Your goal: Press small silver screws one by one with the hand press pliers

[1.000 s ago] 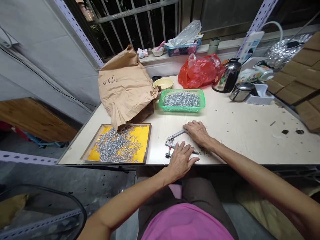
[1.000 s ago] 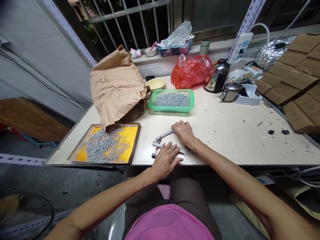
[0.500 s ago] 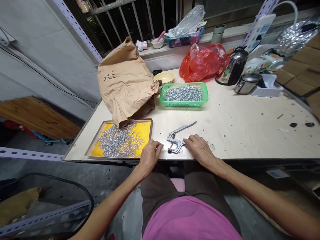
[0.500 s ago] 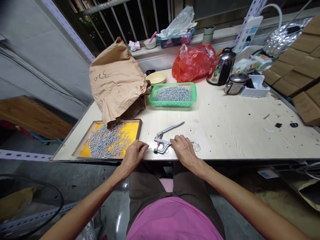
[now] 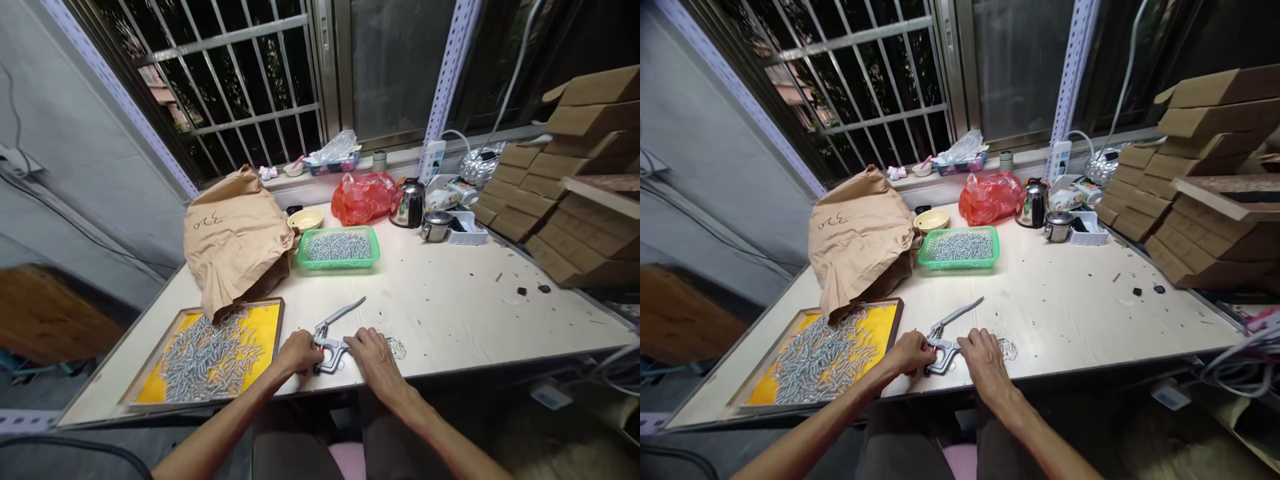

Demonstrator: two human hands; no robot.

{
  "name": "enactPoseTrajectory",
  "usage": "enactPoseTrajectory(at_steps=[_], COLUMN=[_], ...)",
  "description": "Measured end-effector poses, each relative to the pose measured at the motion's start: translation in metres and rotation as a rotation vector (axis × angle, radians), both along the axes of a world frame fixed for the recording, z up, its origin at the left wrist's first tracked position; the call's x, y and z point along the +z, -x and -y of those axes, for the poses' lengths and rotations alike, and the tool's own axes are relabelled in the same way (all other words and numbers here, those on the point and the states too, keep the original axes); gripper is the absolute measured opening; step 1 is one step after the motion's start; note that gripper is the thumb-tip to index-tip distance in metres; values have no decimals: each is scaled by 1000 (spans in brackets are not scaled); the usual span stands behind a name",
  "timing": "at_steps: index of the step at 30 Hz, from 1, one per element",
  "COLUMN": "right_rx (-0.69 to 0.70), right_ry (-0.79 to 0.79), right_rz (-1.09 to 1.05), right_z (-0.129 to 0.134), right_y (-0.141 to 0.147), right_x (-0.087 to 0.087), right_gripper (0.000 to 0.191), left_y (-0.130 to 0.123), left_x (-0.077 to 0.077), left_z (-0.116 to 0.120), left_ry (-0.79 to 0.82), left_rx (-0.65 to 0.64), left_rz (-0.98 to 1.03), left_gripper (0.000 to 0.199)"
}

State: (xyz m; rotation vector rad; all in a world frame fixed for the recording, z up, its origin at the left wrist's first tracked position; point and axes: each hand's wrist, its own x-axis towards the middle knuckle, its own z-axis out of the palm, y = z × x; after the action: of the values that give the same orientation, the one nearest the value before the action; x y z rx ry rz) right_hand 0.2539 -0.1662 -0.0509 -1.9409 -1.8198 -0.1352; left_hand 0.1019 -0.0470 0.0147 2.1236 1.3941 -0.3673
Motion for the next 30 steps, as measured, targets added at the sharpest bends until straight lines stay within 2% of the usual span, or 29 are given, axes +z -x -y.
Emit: enactPoseTrajectory(at_steps=[3, 6, 8, 11, 13, 15, 16, 19, 22, 26, 30], right_rx=[11, 15, 20, 29, 28, 25, 26, 43, 74, 113, 141], right_ry=[-28, -32, -37, -43, -37, -23, -16, -3, 1, 1, -2], right_rz=[-54, -97, -107, -98, -95, -99, -100, -96, -101, -105, -103], right_z=[-1, 0, 1, 0, 1, 3, 4, 8, 11, 13, 14], right_y=[1, 1, 0, -1, -2, -3, -3, -6, -10, -14, -17], right_x=[-1, 0, 0, -1, 0, 2, 4, 7, 5, -2, -7], right_gripper=[20, 21, 21, 20, 19, 19, 19, 20, 23, 28, 31], left_y=[6, 7, 0, -23, -37, -42, -40, -13, 34, 94, 119], left_x=[8, 29, 51, 89, 110, 120, 121, 106, 77, 40, 15], left_z=[-3, -12, -24, -48, -61, -67, -68, -62, -51, -35, -25], left_ry=[99, 84, -7, -245, -348, -385, -387, -370, -409, -469, -504], left_rx=[47, 91, 136, 233, 225, 210, 210, 233, 241, 163, 55], left_rz=[-5, 30, 149, 469, 634, 689, 679, 559, 369, 140, 20], left_gripper=[12, 19, 22, 23, 34, 43, 42, 32, 25, 21, 21])
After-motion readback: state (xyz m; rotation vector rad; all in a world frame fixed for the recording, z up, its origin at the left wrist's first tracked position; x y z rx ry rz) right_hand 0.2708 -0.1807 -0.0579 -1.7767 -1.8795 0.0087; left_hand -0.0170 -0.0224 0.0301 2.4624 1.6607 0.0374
